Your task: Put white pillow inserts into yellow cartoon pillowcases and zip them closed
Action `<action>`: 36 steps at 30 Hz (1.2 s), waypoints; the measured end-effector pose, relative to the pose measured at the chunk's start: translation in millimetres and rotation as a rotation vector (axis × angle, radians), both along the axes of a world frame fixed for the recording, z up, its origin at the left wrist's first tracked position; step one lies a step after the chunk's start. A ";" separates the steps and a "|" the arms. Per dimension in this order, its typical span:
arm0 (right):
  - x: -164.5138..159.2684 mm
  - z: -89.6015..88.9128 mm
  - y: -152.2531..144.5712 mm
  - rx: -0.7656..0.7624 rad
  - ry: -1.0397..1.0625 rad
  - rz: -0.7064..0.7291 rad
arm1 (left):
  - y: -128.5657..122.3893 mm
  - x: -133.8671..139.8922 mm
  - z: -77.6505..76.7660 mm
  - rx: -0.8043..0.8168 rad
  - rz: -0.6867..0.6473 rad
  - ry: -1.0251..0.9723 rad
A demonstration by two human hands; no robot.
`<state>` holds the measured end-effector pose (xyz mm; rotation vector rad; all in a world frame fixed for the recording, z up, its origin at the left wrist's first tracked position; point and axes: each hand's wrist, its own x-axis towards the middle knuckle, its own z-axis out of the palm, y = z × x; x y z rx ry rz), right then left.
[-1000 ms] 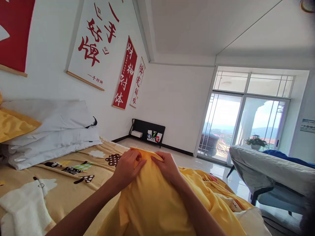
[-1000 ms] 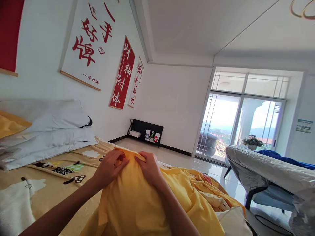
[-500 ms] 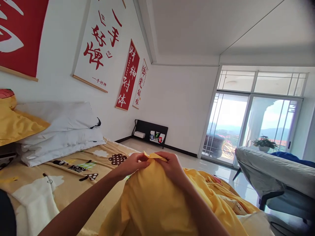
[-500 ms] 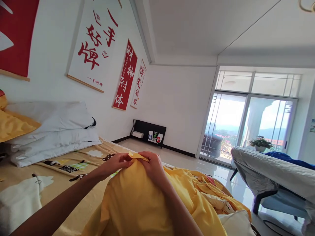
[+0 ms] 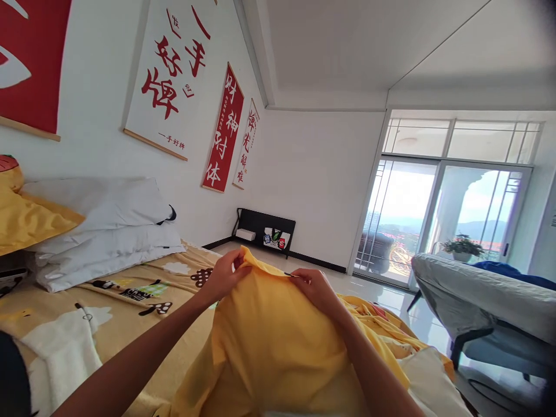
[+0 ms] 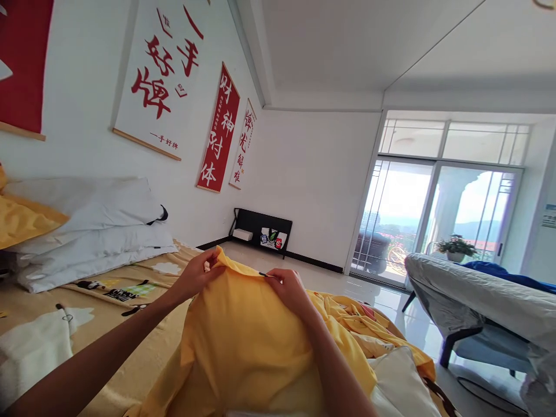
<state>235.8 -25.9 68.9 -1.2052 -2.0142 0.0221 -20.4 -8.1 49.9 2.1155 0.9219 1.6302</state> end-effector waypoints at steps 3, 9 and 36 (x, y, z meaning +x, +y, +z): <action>9.6 -3.9 1.7 0.103 0.002 -0.116 | 2.0 4.4 -2.9 0.130 0.148 0.085; 29.4 11.0 2.1 0.152 -0.073 -0.128 | 5.8 8.8 -2.8 0.010 0.043 0.132; 100.9 -3.8 -37.0 0.248 -0.207 -0.449 | -7.1 23.1 8.0 0.189 0.306 0.017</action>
